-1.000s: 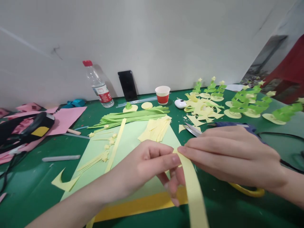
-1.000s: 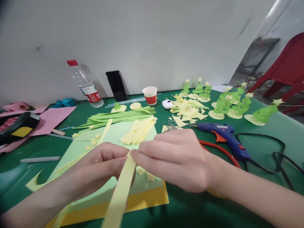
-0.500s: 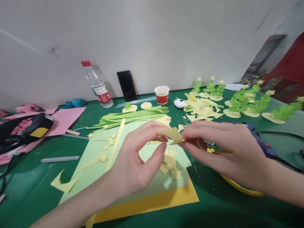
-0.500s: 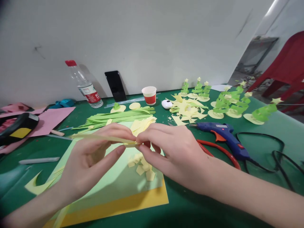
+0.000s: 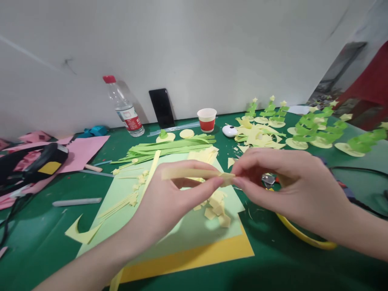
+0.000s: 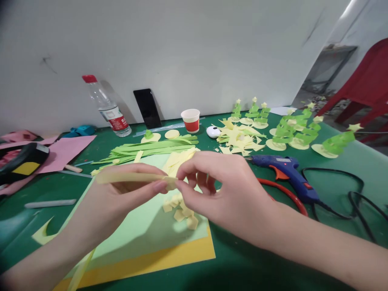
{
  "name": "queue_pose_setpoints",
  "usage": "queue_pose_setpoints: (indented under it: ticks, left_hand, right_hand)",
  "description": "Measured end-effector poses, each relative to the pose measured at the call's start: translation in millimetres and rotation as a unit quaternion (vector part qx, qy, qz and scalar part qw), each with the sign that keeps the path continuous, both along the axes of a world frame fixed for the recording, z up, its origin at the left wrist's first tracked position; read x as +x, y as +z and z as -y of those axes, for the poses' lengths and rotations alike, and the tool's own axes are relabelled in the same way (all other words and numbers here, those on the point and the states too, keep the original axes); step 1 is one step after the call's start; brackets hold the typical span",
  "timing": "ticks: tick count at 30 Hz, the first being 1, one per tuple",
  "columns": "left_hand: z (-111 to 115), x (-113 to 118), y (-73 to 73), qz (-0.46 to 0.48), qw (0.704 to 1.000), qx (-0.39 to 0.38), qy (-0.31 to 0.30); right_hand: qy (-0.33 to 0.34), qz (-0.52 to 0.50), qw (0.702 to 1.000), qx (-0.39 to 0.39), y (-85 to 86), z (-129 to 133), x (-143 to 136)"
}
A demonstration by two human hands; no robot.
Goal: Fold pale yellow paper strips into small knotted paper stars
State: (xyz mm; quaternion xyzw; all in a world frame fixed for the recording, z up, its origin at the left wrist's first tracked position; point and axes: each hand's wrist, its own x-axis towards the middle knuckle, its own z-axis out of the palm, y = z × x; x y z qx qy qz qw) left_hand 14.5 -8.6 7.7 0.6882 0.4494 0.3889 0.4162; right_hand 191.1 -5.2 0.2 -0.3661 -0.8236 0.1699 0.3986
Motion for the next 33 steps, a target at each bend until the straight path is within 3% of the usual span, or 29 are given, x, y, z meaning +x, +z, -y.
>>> queue_pose_setpoints:
  ticks: [4, 10, 22, 28, 33]
  left_hand:
    - [-2, -3, -4.3, 0.091, 0.994, -0.06, -0.011]
    - [0, -3, -5.7, 0.13, 0.984, -0.11, -0.05]
    - [-1, -4, -2.5, 0.138, 0.978, -0.147, -0.062]
    - [0, -2, 0.9, 0.165, 0.968, -0.177, -0.065]
    - [0, -2, -0.6, 0.169, 0.971, -0.163, -0.045]
  right_hand:
    - [0.001, 0.031, 0.986, 0.162, -1.4, -1, 2]
    - [0.003, 0.07, 0.966, 0.248, -0.5, 0, 7]
    - [0.035, 0.049, 0.969, 0.241, 5.8, -1, 6]
    - [0.04, 0.042, 0.967, 0.246, 1.4, 0, 11]
    - [0.042, 0.012, 0.978, 0.205, -3.0, -2, 9]
